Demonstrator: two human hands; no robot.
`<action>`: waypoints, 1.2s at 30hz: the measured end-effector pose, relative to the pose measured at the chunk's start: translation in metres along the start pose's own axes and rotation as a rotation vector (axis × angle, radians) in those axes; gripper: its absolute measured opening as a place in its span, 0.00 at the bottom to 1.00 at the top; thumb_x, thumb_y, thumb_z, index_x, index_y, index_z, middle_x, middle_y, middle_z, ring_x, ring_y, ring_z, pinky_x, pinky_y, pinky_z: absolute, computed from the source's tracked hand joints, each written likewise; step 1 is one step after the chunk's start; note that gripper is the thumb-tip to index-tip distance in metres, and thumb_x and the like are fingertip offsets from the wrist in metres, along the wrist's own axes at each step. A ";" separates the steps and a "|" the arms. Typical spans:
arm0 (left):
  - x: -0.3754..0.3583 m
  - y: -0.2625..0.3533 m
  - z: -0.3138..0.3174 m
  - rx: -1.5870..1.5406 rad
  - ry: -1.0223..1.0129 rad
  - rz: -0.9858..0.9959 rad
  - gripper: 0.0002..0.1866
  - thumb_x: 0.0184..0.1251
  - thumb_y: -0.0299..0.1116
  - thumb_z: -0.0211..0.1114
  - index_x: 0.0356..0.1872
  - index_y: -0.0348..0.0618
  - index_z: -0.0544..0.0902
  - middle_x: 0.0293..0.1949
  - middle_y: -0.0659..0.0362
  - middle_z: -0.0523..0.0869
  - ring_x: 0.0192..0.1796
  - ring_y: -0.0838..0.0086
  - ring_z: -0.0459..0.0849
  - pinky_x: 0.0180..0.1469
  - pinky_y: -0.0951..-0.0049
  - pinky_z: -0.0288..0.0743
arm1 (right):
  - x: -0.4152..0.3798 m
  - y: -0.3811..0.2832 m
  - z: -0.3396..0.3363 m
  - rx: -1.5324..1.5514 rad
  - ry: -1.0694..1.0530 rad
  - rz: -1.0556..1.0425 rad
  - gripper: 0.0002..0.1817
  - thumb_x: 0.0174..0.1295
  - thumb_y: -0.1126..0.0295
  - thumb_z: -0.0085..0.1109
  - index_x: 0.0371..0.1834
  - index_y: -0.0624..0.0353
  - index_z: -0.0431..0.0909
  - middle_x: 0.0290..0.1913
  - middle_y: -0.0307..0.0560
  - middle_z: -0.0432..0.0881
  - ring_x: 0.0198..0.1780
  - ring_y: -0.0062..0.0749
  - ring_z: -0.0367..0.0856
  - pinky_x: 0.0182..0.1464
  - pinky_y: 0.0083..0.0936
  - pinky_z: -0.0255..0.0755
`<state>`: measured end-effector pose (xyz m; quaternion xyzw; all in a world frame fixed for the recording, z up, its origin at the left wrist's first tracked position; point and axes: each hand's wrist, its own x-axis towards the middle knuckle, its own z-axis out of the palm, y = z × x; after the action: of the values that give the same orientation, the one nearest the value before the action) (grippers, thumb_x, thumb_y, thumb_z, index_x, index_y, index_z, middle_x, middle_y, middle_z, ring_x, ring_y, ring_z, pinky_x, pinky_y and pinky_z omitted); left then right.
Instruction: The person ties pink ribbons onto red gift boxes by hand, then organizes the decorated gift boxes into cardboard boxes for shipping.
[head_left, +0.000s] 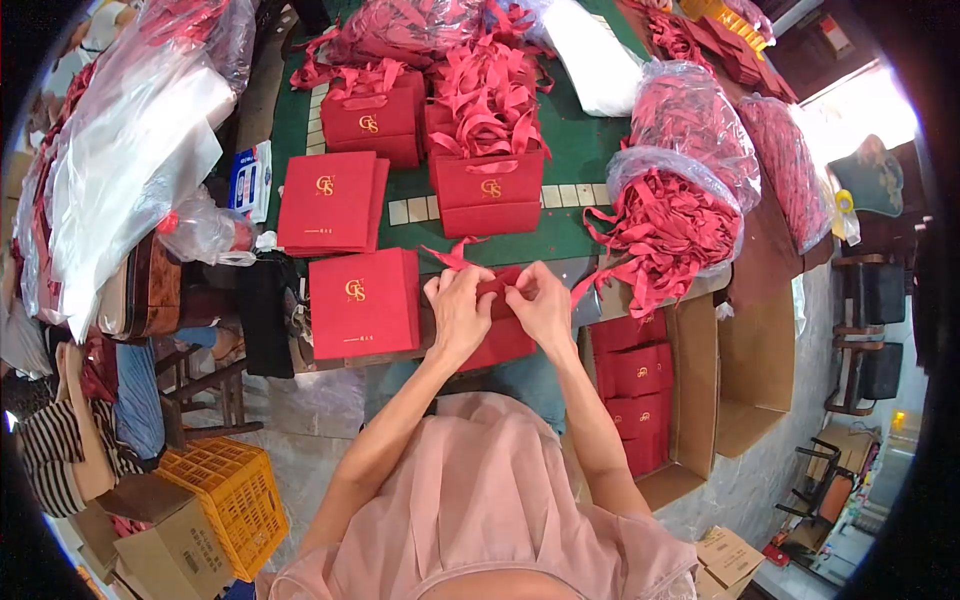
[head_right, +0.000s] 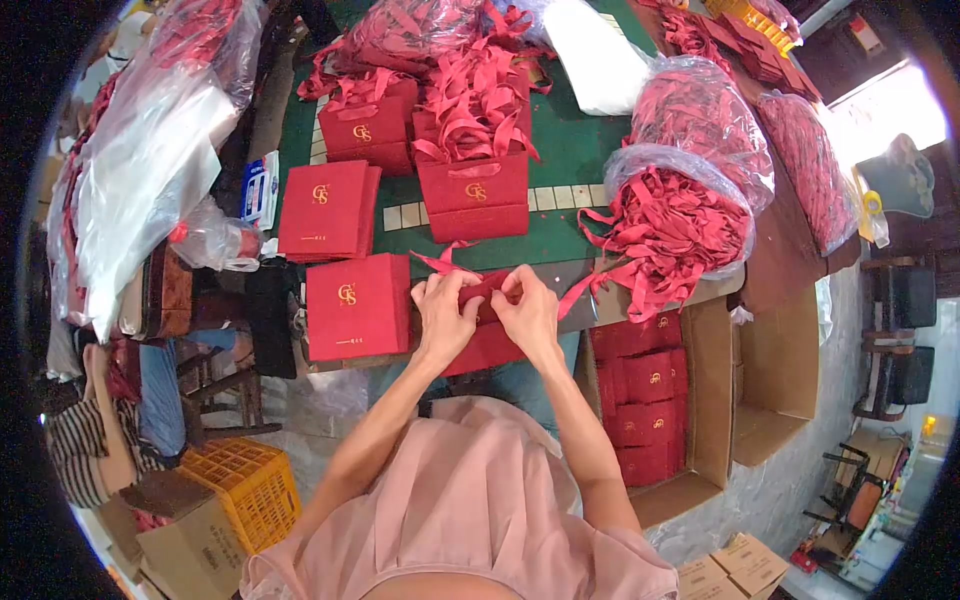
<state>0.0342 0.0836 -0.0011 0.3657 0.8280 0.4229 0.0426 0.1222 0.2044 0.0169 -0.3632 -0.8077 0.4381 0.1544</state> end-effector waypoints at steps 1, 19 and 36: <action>0.001 0.000 0.000 -0.001 -0.023 -0.022 0.16 0.52 0.25 0.70 0.43 0.48 0.82 0.40 0.61 0.85 0.47 0.63 0.79 0.54 0.58 0.61 | 0.000 0.002 0.001 0.022 -0.012 -0.009 0.11 0.54 0.70 0.69 0.30 0.60 0.74 0.24 0.48 0.83 0.26 0.35 0.82 0.31 0.33 0.74; 0.002 -0.003 0.000 -0.071 -0.080 -0.049 0.13 0.58 0.24 0.65 0.44 0.49 0.84 0.39 0.60 0.87 0.46 0.63 0.81 0.53 0.59 0.63 | -0.002 -0.005 0.006 0.094 -0.040 -0.071 0.08 0.53 0.74 0.66 0.29 0.61 0.75 0.23 0.48 0.82 0.26 0.35 0.82 0.31 0.30 0.74; 0.000 0.005 -0.005 -0.126 -0.066 -0.036 0.11 0.54 0.27 0.73 0.37 0.47 0.80 0.36 0.64 0.86 0.42 0.66 0.81 0.52 0.61 0.63 | 0.021 -0.005 -0.030 0.017 -0.184 -0.216 0.08 0.60 0.66 0.69 0.36 0.59 0.87 0.31 0.47 0.78 0.31 0.34 0.82 0.36 0.28 0.75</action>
<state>0.0356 0.0821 0.0055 0.3611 0.8044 0.4608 0.1005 0.1229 0.2357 0.0367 -0.2312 -0.8490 0.4573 0.1291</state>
